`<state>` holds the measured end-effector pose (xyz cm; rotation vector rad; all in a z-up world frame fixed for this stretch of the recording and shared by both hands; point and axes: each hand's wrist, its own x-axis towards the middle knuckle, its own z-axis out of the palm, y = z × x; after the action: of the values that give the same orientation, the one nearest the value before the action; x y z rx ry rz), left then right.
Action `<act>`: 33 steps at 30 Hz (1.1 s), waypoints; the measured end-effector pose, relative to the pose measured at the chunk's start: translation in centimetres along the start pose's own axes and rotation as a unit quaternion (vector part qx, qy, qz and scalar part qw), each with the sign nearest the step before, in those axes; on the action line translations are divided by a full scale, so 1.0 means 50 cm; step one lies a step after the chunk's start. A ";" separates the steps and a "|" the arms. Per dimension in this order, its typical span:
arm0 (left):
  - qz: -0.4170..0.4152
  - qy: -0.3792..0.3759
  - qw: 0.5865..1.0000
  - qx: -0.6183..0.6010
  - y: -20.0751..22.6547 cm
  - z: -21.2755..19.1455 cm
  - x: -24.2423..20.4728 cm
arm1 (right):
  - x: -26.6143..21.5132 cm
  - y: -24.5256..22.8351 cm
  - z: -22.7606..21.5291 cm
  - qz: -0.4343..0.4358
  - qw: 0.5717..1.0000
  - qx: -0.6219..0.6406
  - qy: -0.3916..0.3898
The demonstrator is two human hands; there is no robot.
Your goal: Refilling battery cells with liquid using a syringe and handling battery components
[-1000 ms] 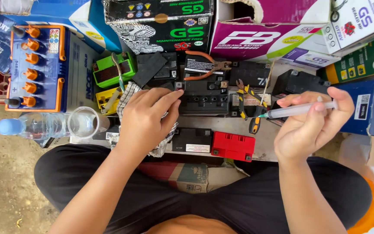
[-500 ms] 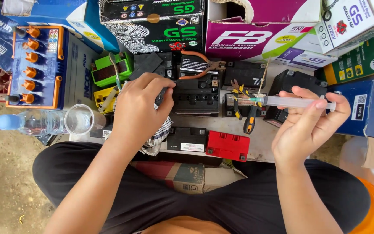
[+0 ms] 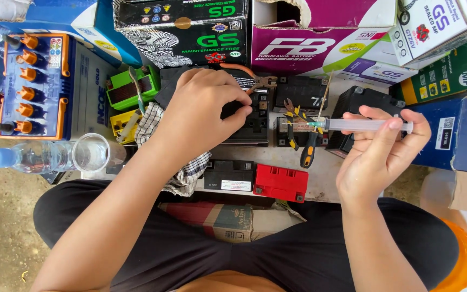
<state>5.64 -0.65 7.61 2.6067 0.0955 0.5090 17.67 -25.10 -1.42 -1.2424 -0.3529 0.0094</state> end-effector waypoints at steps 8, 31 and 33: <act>-0.073 -0.033 0.996 -0.040 -0.016 0.014 0.009 | 0.004 0.001 -0.003 0.011 1.000 0.001 0.008; -0.194 0.090 0.976 -0.027 0.021 -0.020 -0.116 | -0.005 0.010 -0.009 0.043 0.998 0.030 0.022; -0.198 0.092 0.975 -0.030 0.021 -0.019 -0.118 | -0.006 0.009 -0.008 0.046 0.998 0.027 0.024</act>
<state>-0.19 -2.06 6.86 2.3878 0.6352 0.5935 17.57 -25.37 -2.04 -1.2034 -0.2533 0.0675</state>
